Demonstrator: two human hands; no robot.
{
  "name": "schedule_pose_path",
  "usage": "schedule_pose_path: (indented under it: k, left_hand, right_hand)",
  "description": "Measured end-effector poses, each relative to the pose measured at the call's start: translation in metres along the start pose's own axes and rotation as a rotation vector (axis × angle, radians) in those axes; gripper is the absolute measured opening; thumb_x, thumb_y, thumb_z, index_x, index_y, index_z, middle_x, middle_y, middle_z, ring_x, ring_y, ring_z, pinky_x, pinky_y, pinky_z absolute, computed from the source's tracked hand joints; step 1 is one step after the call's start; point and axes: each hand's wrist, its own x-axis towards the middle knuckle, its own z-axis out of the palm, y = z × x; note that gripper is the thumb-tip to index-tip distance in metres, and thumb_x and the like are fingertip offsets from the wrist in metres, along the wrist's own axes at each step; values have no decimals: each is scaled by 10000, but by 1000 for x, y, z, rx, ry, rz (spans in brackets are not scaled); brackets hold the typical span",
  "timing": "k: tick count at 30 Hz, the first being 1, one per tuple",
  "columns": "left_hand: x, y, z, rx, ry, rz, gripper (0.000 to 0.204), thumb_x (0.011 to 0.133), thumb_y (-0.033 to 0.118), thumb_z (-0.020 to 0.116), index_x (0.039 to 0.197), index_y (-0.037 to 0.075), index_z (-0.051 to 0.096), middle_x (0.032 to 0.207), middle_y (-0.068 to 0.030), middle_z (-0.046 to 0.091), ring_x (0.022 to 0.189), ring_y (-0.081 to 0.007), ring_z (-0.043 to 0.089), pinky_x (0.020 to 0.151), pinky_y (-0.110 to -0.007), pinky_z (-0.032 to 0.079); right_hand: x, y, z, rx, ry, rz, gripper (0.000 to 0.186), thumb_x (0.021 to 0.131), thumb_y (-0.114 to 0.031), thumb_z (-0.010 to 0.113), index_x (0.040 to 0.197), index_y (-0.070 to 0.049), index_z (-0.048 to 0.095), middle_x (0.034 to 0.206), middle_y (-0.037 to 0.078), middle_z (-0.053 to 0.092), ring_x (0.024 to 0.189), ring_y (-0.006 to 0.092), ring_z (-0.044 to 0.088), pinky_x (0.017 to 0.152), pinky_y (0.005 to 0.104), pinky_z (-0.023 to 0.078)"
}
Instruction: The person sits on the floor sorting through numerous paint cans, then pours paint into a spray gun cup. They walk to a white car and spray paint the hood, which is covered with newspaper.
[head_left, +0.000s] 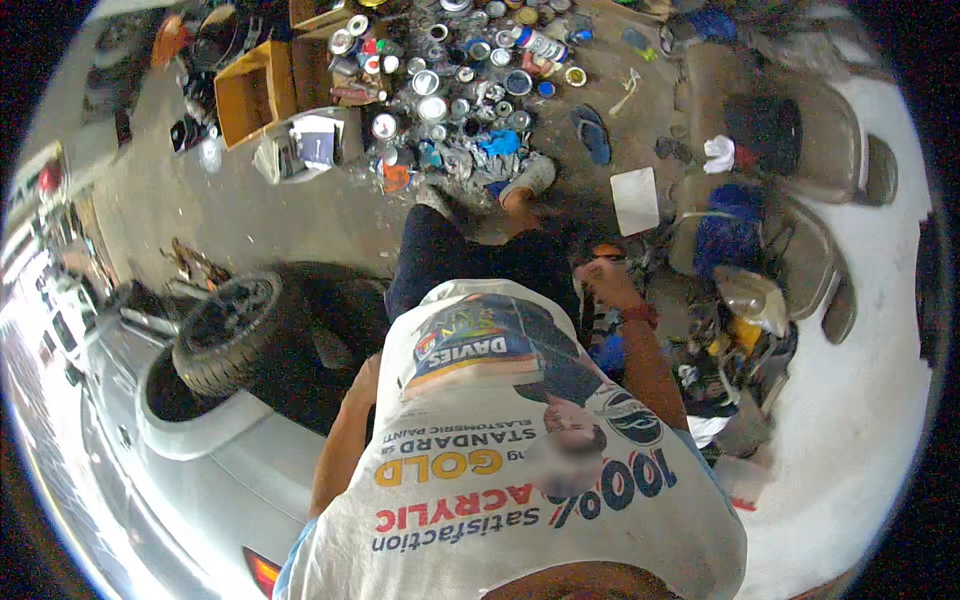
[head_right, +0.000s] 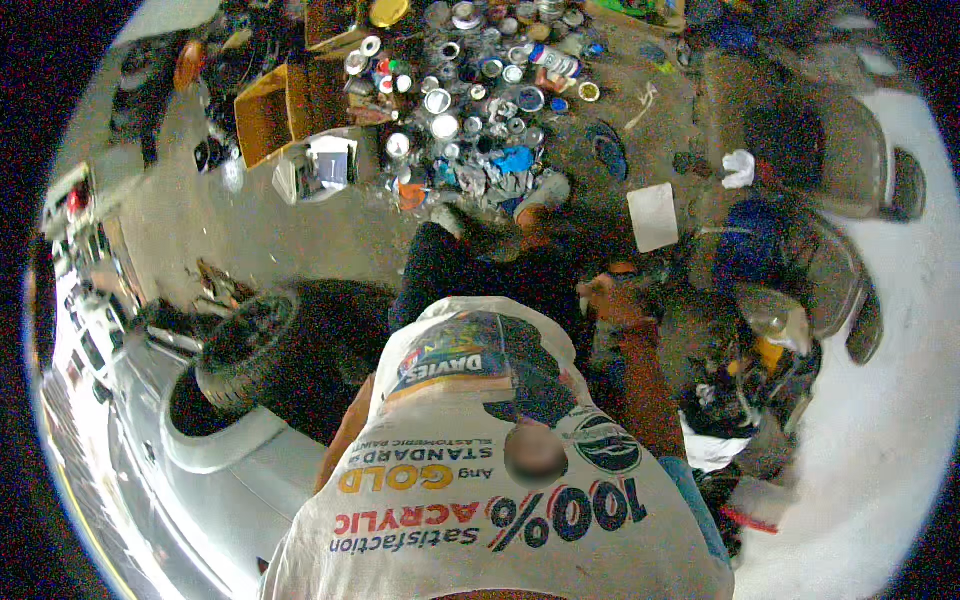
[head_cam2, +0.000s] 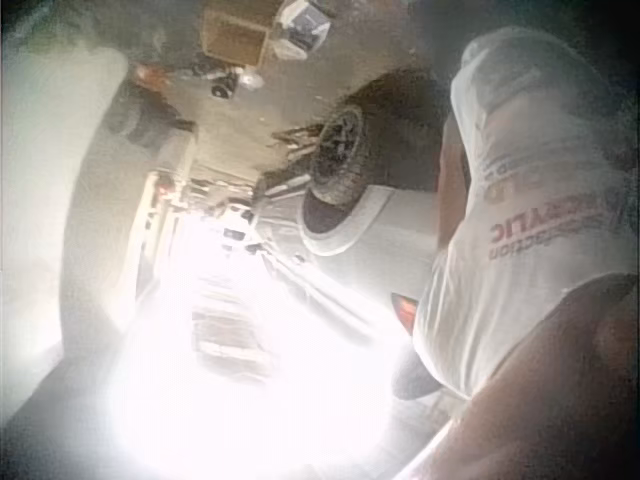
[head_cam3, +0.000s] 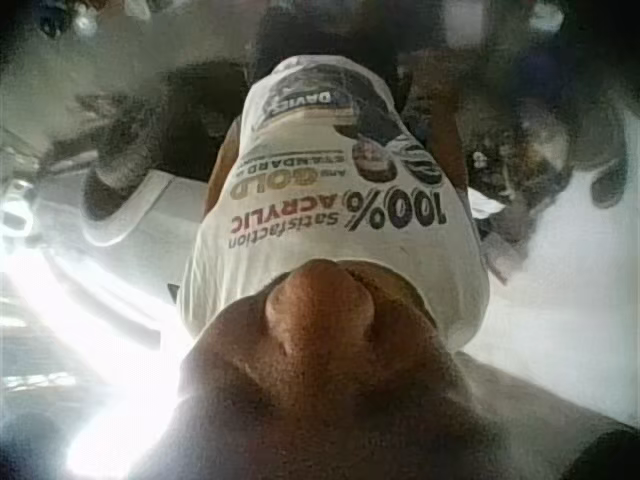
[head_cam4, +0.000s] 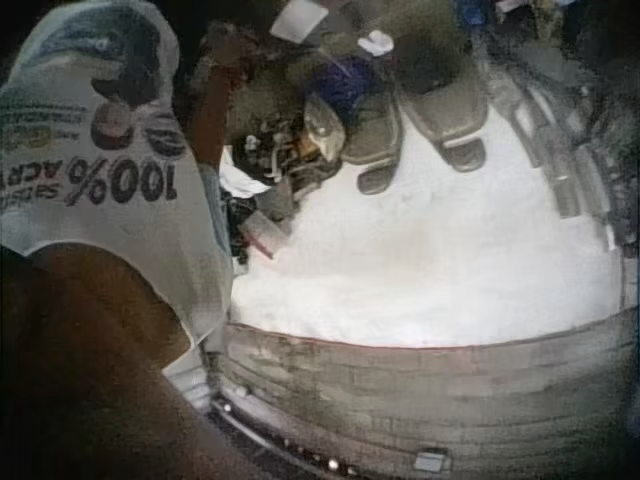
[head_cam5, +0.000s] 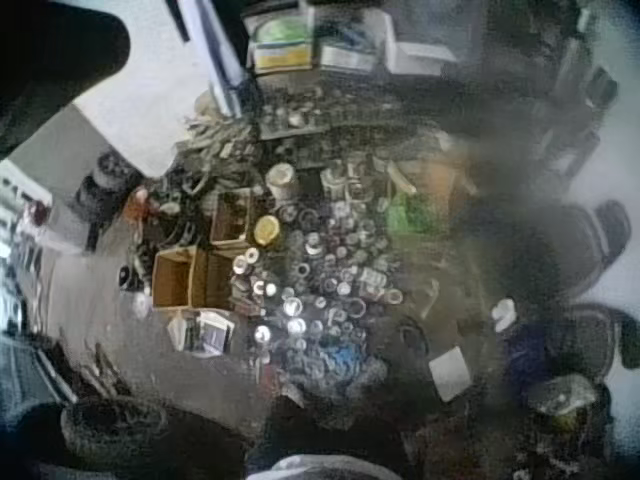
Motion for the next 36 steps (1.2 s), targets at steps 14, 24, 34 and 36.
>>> schedule_pose_path:
  k: [14,24,34,36]
  left_hand:
    - [-79,-45,129,-502,-66,5,476,815,237,746,1199,-2,599,1112,-164,652,991,-276,622,876,-384,508]
    - [-7,3,90,-672,17,-87,366,857,176,732,1160,7,615,1063,-115,660,947,-217,615,848,-343,506]
    - [256,98,-149,-591,1015,284,250,928,88,677,1158,0,631,1112,-96,666,968,-188,611,870,-312,496]
    - [322,125,-175,-517,1254,369,299,909,86,680,1191,2,628,1113,-139,676,974,-217,638,883,-341,505]
  right_hand:
    - [-95,-104,-14,-156,-260,-69,356,818,-74,787,1100,-90,570,739,4,560,670,108,522,578,295,425]
    - [-20,-133,-21,-453,-716,-128,336,865,-120,730,1152,-115,557,776,54,617,721,173,595,675,358,491]
    - [523,-78,-42,-384,768,-400,845,795,-451,792,1394,1,404,1164,239,635,1010,418,639,956,483,488]
    - [556,-84,-34,-296,758,-296,928,724,-364,864,1412,13,370,1336,288,516,1198,440,532,1041,470,440]
